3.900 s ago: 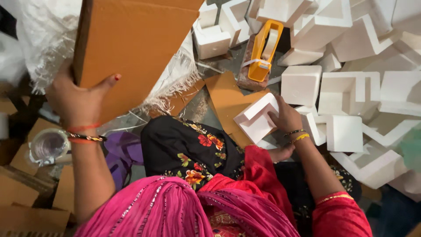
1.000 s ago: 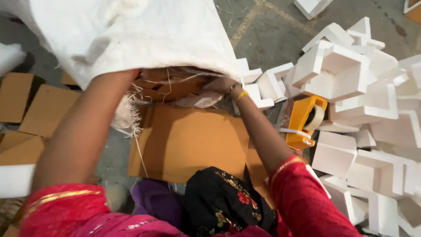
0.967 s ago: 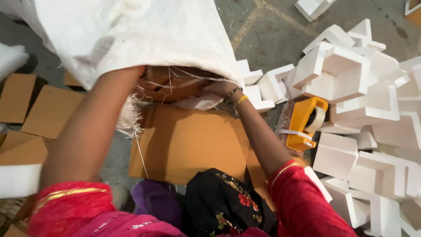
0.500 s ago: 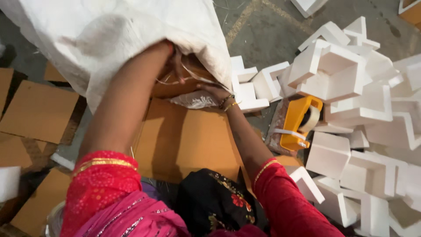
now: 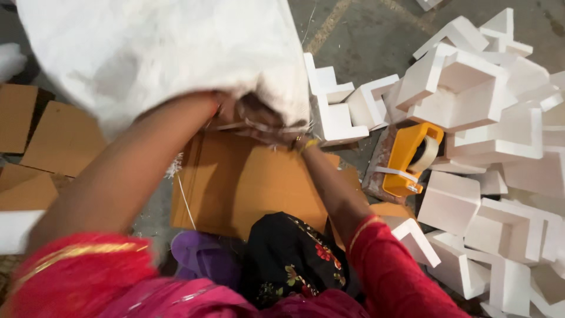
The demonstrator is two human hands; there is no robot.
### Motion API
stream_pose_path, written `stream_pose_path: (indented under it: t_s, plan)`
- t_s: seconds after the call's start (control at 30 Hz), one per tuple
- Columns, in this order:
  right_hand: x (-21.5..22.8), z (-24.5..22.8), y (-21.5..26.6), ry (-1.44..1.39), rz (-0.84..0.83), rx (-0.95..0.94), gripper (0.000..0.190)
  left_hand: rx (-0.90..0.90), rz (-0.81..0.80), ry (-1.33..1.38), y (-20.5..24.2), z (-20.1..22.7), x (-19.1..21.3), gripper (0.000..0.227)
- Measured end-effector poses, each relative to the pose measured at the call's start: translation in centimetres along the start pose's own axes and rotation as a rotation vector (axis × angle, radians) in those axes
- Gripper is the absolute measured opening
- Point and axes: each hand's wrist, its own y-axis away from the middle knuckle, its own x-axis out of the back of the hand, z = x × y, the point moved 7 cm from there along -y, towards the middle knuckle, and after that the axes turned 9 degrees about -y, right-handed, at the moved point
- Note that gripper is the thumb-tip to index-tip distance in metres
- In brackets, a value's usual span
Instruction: The person sits on the floor and assembles small white boxes by inserting white foam inserts into cardboard bases. They use a handheld tape dispenser to secure the foam pieces in place. The person also handles a large white sack and stacks the finished boxes.
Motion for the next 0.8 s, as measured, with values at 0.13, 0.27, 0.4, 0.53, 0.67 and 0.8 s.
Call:
stream_pose_path:
  t_s: [0.13, 0.27, 0.4, 0.53, 0.67, 0.8]
  plan:
    - [-4.0, -0.7, 2.4, 0.19, 0.074, 0.124, 0.058, -0.156, -0.286, 0.02, 6.6, 2.7, -1.6, 0.059]
    - [-5.1, -3.1, 1.6, 0.298, 0.096, 0.069, 0.059, -0.528, 0.28, 0.215, 9.5, 4.4, 4.1, 0.047]
    - [-4.1, -7.5, -0.1, 0.386, 0.112, 0.052, 0.061, -0.049, -0.276, -0.155, 6.9, -0.9, 5.1, 0.063]
    - [-4.8, -5.3, 4.2, 0.472, 0.164, 0.054, 0.062, -0.244, 0.013, -0.168, 7.8, 2.4, 5.8, 0.099]
    - [-6.4, -4.7, 6.2, 0.232, 0.232, 0.461, 0.055, -0.173, -0.078, -0.211, 10.4, 4.0, 4.6, 0.069]
    - [-8.3, -3.3, 9.3, 0.649, 0.445, 0.734, 0.095, 0.029, -0.175, 0.014, 15.1, 1.6, 4.0, 0.072]
